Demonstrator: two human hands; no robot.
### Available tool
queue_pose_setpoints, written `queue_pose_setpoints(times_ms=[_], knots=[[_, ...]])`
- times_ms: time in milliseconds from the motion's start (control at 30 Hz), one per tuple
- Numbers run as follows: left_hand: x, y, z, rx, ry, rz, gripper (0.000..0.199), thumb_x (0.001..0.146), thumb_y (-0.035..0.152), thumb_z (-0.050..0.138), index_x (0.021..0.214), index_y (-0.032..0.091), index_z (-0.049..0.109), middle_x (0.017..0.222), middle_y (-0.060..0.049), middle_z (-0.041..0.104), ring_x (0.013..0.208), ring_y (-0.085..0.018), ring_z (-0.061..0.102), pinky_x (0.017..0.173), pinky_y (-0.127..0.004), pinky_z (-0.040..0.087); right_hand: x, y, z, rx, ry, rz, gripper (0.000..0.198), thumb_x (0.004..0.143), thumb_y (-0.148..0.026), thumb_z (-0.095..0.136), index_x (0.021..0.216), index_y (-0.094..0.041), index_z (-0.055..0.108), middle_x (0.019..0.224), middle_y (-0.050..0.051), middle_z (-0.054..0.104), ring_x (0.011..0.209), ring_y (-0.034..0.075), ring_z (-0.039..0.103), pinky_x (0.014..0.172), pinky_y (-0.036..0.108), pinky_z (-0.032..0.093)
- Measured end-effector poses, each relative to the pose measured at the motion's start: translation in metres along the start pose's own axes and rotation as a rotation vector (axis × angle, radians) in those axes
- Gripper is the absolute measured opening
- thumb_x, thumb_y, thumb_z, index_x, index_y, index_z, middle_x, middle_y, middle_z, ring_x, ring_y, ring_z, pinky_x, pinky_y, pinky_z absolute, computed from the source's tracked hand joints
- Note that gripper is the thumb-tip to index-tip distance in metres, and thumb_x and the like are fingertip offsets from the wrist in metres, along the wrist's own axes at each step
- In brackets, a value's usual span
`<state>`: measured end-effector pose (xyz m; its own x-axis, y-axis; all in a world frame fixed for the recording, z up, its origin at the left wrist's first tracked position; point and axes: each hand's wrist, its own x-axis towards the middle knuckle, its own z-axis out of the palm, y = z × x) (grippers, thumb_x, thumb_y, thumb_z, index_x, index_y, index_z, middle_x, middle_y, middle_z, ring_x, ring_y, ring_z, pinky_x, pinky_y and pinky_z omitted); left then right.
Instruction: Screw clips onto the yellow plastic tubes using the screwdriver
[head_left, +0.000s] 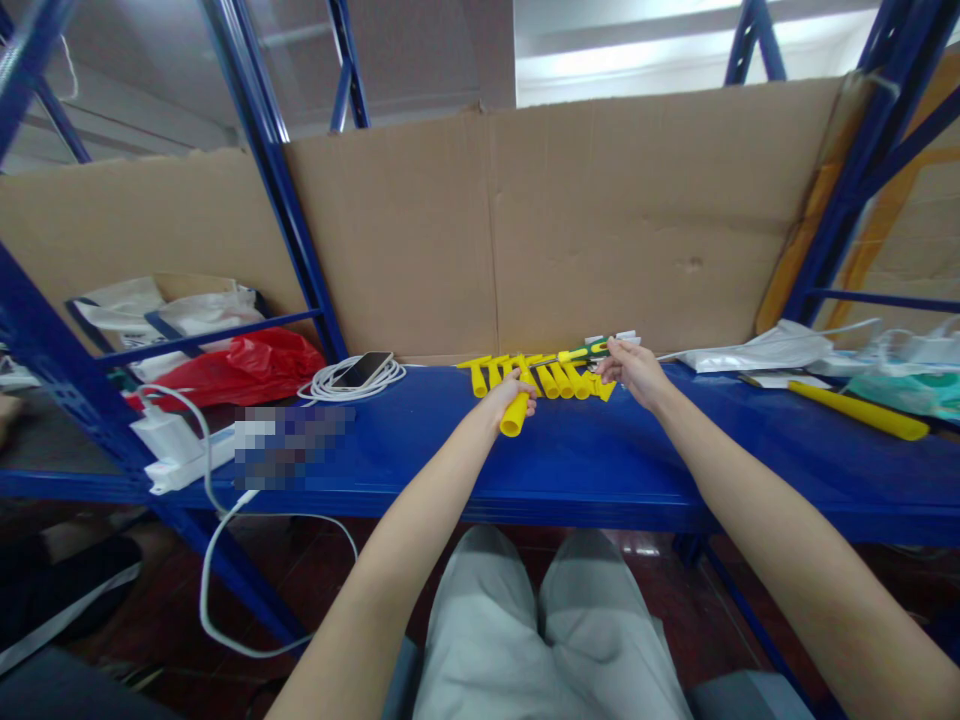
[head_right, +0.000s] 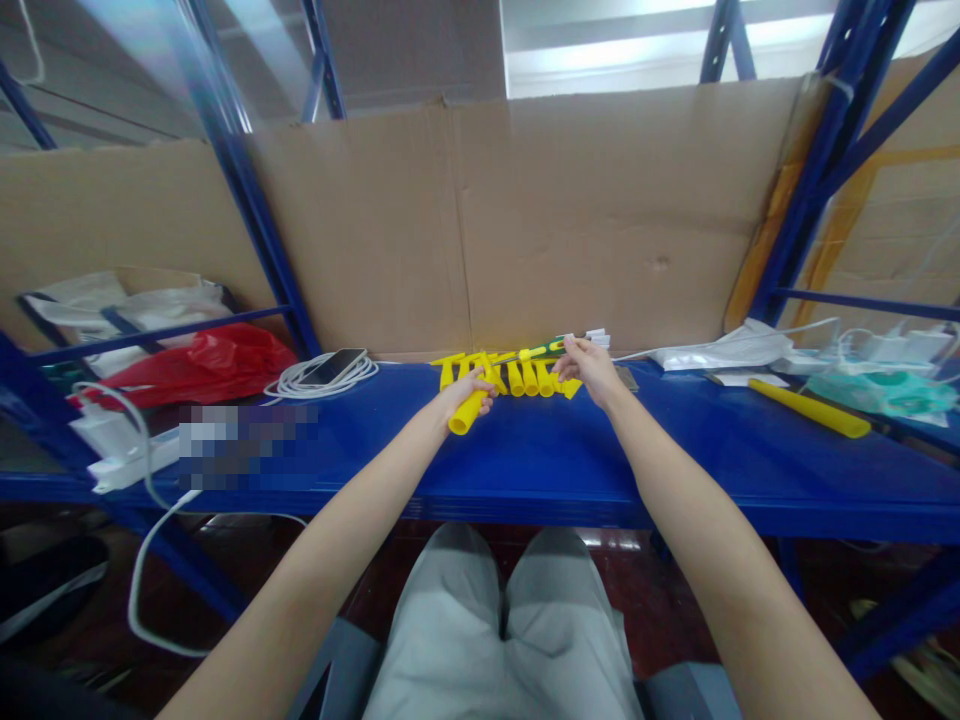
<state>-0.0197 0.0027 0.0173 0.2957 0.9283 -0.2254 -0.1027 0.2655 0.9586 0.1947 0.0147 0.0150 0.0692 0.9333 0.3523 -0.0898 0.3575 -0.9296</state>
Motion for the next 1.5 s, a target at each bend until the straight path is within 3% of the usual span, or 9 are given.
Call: queue_pose_setpoints(times_ms=[167,300,467,700,1000,1133,1333,1500], knots=[[-0.0019,-0.0006,0.0017,-0.004,-0.014,0.022,0.075,0.08,-0.004,0.035,0.143,0.029,0.011,0.061,0.006,0.041,0.037,-0.005,0.038,0.038,-0.014,0.027,0.0016,0.0003,0.001,-0.062,0.106,-0.024,0.035,0.078,-0.052,0.061,0.071,-0.017,0.056,0.055,0.001,0.064,0.039,0.008,0.055,0.036,0.016,0.036],[-0.002,-0.0009,0.0015,-0.02,-0.026,0.018,0.075,0.08,-0.004,0.035,0.143,0.029,0.012,0.062,0.006,0.041,0.036,-0.005,0.038,0.037,-0.014,0.027,-0.0001,-0.0009,0.0031,-0.071,0.109,-0.012,0.035,0.079,-0.052,0.061,0.083,-0.018,0.06,0.053,0.0,0.063,0.038,0.01,0.055,0.037,0.018,0.037],[0.0,-0.0011,0.0001,-0.019,-0.039,0.016,0.076,0.079,-0.004,0.036,0.143,0.03,0.011,0.062,0.006,0.041,0.036,-0.005,0.038,0.037,-0.013,0.028,-0.0017,-0.0029,0.0013,-0.028,0.067,0.001,0.03,0.086,-0.046,0.054,0.091,-0.017,0.061,0.057,0.002,0.066,0.041,0.01,0.056,0.042,0.02,0.041],[0.0047,-0.0013,-0.0022,-0.007,-0.04,0.011,0.078,0.078,-0.003,0.037,0.143,0.028,0.007,0.06,0.007,0.041,0.036,-0.005,0.038,0.038,-0.014,0.029,-0.0022,-0.0073,-0.0016,0.058,-0.065,0.015,0.02,0.086,-0.037,0.056,0.077,-0.02,0.051,0.067,0.002,0.069,0.056,0.011,0.063,0.052,0.02,0.046],[0.0046,-0.0014,-0.003,-0.007,-0.066,0.012,0.082,0.074,-0.001,0.044,0.142,0.03,0.01,0.064,0.007,0.043,0.037,-0.005,0.039,0.039,-0.015,0.031,-0.0005,-0.0046,0.0004,0.006,0.08,0.036,0.024,0.082,-0.039,0.062,0.072,-0.019,0.054,0.057,0.0,0.063,0.044,0.008,0.055,0.043,0.018,0.041],[0.0024,-0.0014,-0.0013,-0.012,-0.061,0.017,0.08,0.076,-0.002,0.041,0.142,0.03,0.011,0.064,0.006,0.043,0.037,-0.004,0.038,0.039,-0.014,0.03,-0.0021,-0.0052,0.0013,-0.013,0.099,0.011,0.02,0.082,-0.039,0.061,0.083,-0.02,0.058,0.053,-0.002,0.061,0.042,0.009,0.054,0.045,0.019,0.043],[0.0035,-0.0018,-0.0018,0.0,-0.054,0.02,0.079,0.076,-0.003,0.039,0.143,0.029,0.01,0.064,0.006,0.043,0.038,-0.005,0.038,0.038,-0.015,0.031,-0.0015,-0.004,-0.0021,-0.033,0.036,0.001,0.032,0.083,-0.05,0.055,0.087,-0.018,0.06,0.054,0.001,0.063,0.043,0.01,0.055,0.046,0.02,0.044],[0.0032,-0.0013,-0.0021,-0.004,-0.05,0.014,0.081,0.076,-0.002,0.042,0.142,0.03,0.008,0.063,0.007,0.042,0.037,-0.005,0.038,0.039,-0.014,0.031,0.0003,-0.0046,-0.0042,0.027,-0.031,-0.012,0.024,0.084,-0.044,0.058,0.082,-0.019,0.057,0.065,0.002,0.068,0.054,0.012,0.062,0.051,0.021,0.047]])
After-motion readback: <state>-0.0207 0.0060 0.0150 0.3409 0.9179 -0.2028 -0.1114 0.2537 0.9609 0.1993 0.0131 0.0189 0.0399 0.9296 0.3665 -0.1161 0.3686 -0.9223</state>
